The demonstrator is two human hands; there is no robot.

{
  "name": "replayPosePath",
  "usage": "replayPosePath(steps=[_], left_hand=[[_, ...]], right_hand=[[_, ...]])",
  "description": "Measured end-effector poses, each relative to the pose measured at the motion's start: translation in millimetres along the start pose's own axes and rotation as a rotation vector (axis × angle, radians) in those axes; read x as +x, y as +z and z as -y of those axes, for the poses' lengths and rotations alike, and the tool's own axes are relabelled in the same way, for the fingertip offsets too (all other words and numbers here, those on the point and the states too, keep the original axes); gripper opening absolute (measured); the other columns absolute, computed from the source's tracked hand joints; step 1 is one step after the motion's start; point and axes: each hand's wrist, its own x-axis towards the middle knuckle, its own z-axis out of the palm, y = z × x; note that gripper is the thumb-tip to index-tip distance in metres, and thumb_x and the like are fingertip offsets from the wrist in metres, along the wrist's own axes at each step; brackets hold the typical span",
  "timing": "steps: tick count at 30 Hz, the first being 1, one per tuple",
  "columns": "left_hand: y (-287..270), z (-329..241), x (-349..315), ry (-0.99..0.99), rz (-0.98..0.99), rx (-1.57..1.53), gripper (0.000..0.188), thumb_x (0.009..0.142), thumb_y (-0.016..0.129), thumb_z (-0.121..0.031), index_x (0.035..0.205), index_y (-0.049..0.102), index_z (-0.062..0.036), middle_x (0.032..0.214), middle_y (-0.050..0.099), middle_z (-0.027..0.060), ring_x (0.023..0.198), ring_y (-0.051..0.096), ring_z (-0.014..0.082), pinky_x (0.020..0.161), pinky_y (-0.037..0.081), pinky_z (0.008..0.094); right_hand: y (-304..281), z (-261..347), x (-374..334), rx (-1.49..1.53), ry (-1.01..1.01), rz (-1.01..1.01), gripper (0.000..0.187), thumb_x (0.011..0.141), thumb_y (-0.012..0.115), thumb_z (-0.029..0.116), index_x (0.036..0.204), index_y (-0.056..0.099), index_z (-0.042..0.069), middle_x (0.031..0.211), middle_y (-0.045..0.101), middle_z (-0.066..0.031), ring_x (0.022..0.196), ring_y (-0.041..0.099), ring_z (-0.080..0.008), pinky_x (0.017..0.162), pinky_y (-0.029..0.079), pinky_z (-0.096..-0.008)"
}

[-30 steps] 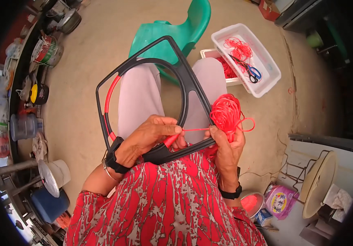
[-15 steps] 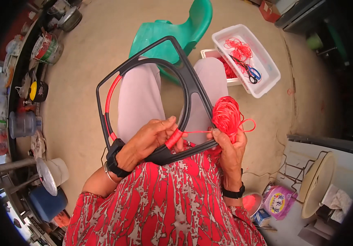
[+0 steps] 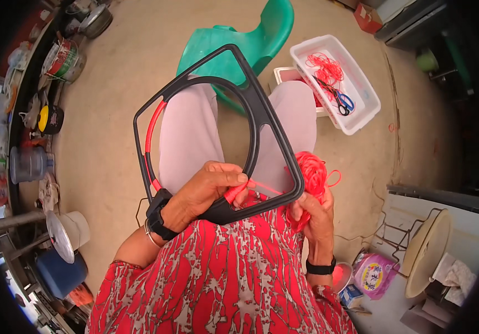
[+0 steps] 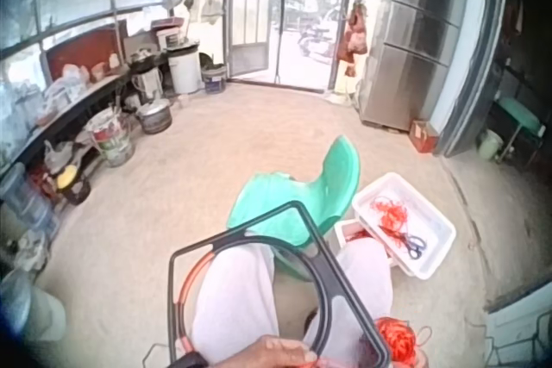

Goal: Wrapping a pink cord around a black square frame.

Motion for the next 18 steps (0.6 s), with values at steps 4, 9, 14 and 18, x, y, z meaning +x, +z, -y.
replayPosePath(steps=[4, 9, 14, 18], left_hand=[[3, 2, -3, 0.017, -0.078, 0.096, 0.022, 0.087, 0.063, -0.016, 0.088, 0.063, 0.0055, 0.066, 0.061, 0.0117, 0.057, 0.058, 0.0170, 0.057, 0.049, 0.0278], [7, -4, -4, -0.029, -0.084, 0.164, 0.024, 0.090, 0.061, -0.019, 0.087, 0.063, 0.0044, 0.067, 0.062, 0.0106, 0.059, 0.059, 0.0154, 0.058, 0.049, 0.0270], [3, -1, 1, -0.027, -0.017, 0.126, 0.028, 0.094, 0.055, -0.022, 0.091, 0.063, 0.0052, 0.069, 0.062, 0.0111, 0.061, 0.059, 0.0163, 0.059, 0.049, 0.0269], [-3, 7, 3, -0.063, 0.065, -0.083, 0.029, 0.095, 0.051, -0.022, 0.093, 0.061, 0.0051, 0.068, 0.060, 0.0132, 0.060, 0.057, 0.0185, 0.056, 0.046, 0.0275]], right_hand=[[-6, -1, -4, -0.097, 0.123, -0.047, 0.027, 0.084, 0.060, 0.004, 0.109, 0.051, -0.002, 0.066, 0.056, -0.0054, 0.047, 0.049, -0.0103, 0.043, 0.038, -0.0226], [-4, 7, 6, -0.146, 0.088, -0.071, 0.026, 0.085, 0.061, 0.003, 0.108, 0.052, -0.002, 0.067, 0.057, -0.0053, 0.047, 0.049, -0.0096, 0.043, 0.038, -0.0224], [-7, 20, 10, -0.132, 0.081, -0.065, 0.021, 0.086, 0.059, 0.003, 0.105, 0.051, -0.002, 0.064, 0.055, -0.0039, 0.045, 0.047, -0.0087, 0.042, 0.039, -0.0205], [-11, 21, 6, -0.044, 0.116, -0.063, 0.022, 0.085, 0.059, 0.001, 0.105, 0.051, -0.001, 0.067, 0.054, -0.0033, 0.046, 0.046, -0.0079, 0.041, 0.038, -0.0211]])
